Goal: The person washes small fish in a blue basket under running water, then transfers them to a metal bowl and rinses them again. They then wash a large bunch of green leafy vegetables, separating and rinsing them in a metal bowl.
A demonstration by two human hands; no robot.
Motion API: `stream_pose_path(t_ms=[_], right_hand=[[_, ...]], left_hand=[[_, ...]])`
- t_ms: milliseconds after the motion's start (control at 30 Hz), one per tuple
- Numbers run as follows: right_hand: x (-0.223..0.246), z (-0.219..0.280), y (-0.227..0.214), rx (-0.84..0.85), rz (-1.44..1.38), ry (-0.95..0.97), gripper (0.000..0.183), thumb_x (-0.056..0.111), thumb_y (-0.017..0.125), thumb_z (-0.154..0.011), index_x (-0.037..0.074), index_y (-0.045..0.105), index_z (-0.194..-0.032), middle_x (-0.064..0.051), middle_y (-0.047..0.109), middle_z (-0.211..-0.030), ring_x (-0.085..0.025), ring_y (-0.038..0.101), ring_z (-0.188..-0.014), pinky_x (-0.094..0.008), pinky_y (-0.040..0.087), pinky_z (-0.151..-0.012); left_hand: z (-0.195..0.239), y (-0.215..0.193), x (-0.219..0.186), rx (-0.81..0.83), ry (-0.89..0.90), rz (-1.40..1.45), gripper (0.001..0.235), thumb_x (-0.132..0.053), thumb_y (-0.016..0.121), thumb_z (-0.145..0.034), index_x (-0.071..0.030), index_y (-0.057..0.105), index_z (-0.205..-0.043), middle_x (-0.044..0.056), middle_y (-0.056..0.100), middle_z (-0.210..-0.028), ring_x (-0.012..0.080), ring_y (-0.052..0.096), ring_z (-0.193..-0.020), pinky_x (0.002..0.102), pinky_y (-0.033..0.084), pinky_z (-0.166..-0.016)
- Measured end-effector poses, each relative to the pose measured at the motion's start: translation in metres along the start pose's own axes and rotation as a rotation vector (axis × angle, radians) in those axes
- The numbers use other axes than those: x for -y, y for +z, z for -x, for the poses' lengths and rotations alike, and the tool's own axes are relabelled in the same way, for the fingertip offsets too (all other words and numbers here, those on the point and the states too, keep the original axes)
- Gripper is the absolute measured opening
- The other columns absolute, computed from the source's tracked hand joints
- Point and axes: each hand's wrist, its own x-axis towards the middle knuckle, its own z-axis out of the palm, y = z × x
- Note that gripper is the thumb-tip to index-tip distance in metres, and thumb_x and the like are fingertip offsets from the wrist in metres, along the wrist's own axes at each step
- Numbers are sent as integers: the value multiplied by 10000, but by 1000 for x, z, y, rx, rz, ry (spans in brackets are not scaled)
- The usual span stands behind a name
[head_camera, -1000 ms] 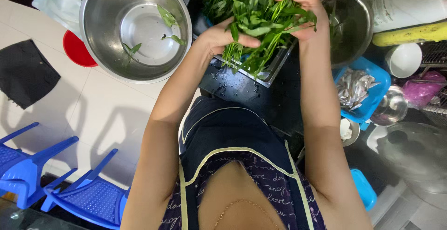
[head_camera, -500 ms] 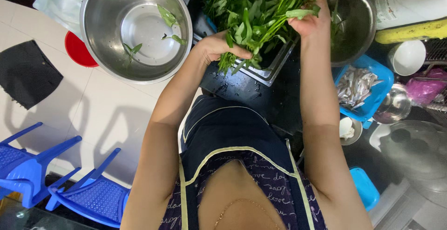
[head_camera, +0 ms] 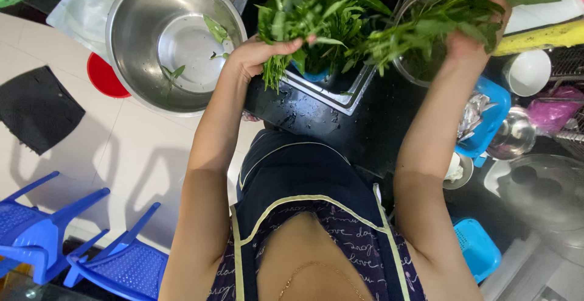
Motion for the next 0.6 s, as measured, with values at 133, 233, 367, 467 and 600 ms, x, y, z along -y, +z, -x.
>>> stream_pose_path(t_ms=[133, 233, 367, 467, 600], right_hand=[[-21, 19, 17, 74, 178, 109, 309, 169, 729, -899, -17, 713, -1146, -127, 737, -1142, -266, 683, -1119, -403, 567, -1033], [-62, 26, 46, 20, 470, 337, 303, 184, 771, -915, -2, 730, -1150, -103, 743, -1092, -235, 681, -1055, -360, 545, -969], [-106, 33, 93, -93, 621, 500, 333, 179, 759, -842, 37, 730, -1143, -109, 771, -985, -221, 658, -819, -314, 384, -588], [-130, 40, 129, -114, 855, 458, 360, 207, 750, -852, 61, 742, -1180, -49, 786, -1060, -127, 714, -849, -266, 565, -649], [-146, 61, 161, -78, 1035, 540, 539, 299, 729, -882, 126, 554, -1362, -82, 759, -924, -209, 631, -696, -332, 505, -560]], left_hand=[[-6, 11, -8, 58, 93, 187, 646, -408, 856, -772, -54, 725, -1296, 91, 701, -1366, 225, 511, -1396, 374, 326, -1179], [-10, 29, -12, 126, 318, 124, 644, -414, 905, -794, 20, 744, -1242, 228, 721, -1304, 402, 589, -1340, 482, 403, -1221], [-23, 54, -5, 61, 177, -46, 633, -287, 916, -749, -64, 639, -1273, 125, 709, -1252, 245, 603, -1269, 425, 402, -1131], [-39, 67, 15, 103, 239, -76, 751, -145, 950, -726, -87, 498, -1322, 57, 670, -1242, 193, 635, -1137, 387, 503, -979], [-61, 65, 44, 47, 155, 54, 574, -117, 823, -819, -25, 599, -1339, 96, 695, -1182, 216, 713, -985, 346, 623, -735]])
